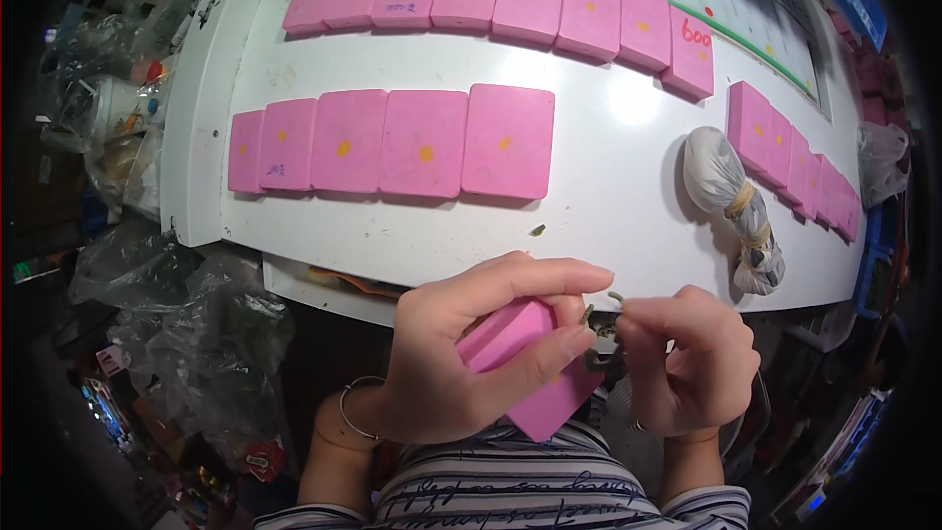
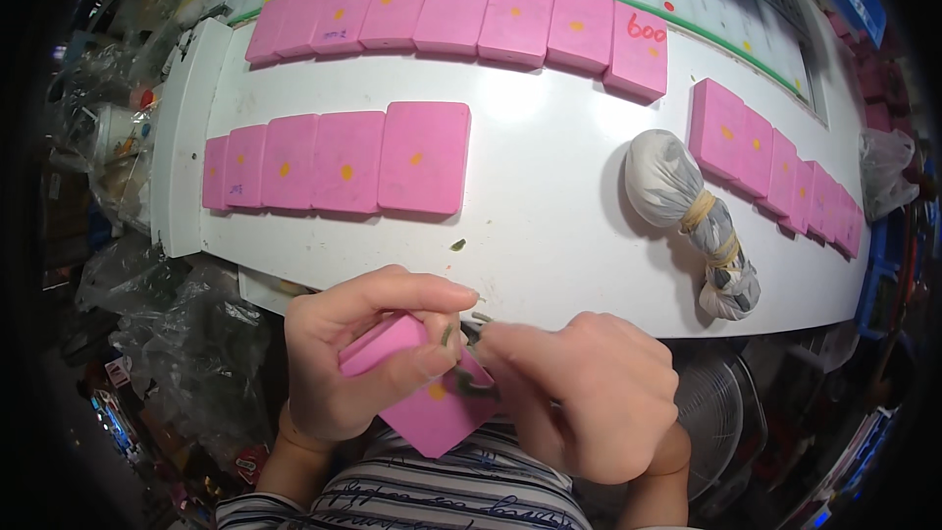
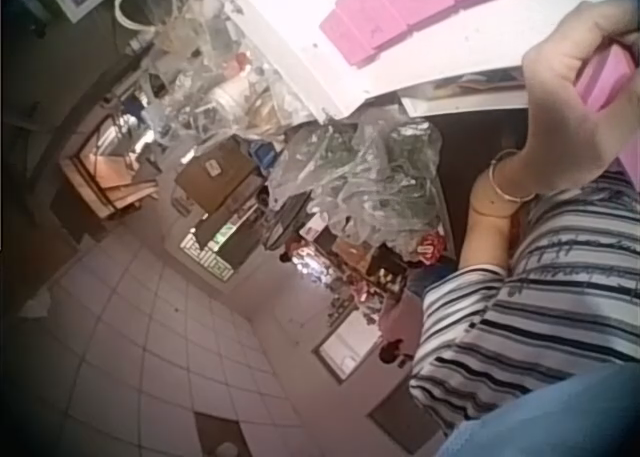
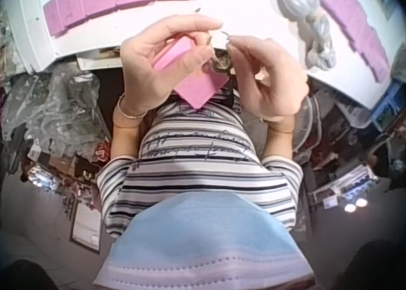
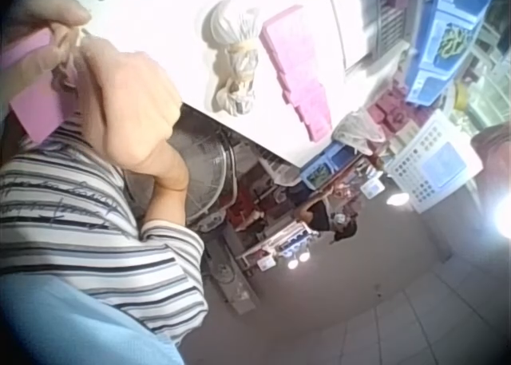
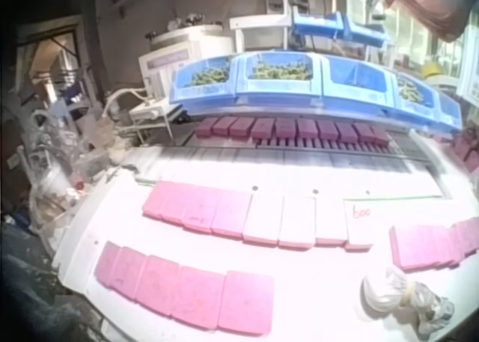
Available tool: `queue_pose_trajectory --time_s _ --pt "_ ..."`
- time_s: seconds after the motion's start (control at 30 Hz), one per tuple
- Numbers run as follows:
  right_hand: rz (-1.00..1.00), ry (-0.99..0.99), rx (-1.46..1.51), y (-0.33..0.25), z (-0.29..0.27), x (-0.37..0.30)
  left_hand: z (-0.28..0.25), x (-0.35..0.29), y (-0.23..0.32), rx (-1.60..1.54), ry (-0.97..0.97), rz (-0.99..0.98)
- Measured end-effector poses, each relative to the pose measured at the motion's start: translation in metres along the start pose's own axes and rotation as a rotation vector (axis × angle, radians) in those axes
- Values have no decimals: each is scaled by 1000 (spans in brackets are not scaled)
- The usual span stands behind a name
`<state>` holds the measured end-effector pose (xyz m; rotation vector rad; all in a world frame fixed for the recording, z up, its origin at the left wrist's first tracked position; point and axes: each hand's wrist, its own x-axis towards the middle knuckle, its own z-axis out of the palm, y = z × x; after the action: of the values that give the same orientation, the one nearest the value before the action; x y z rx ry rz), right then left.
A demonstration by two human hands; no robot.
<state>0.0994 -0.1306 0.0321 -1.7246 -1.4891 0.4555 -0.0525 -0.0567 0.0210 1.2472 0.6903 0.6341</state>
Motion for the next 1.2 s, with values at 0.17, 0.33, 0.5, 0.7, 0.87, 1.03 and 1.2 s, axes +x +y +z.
queue_pose_trajectory --time_s 0.17,0.33,0.5,0.7,0.87,1.03,1.2 --pt "-13 63 113 1 0 -2 1 1 -2 -13 10 -9" --pt "-44 39 33 3 2 -3 2 0 1 -39 -1 -42" --pt "-70 -75 72 0 -6 1 2 2 2 -58 -14 -63" --pt "-56 167 152 6 -1 -7 -4 0 -2 -100 -55 -119" --pt "-108 193 240 19 1 -16 -2 2 0 2 24 -57" --pt "84 182 413 15 0 -22 3 3 1 84 118 6" --pt "33 60 506 18 5 -20 0 1 -2 137 132 135"
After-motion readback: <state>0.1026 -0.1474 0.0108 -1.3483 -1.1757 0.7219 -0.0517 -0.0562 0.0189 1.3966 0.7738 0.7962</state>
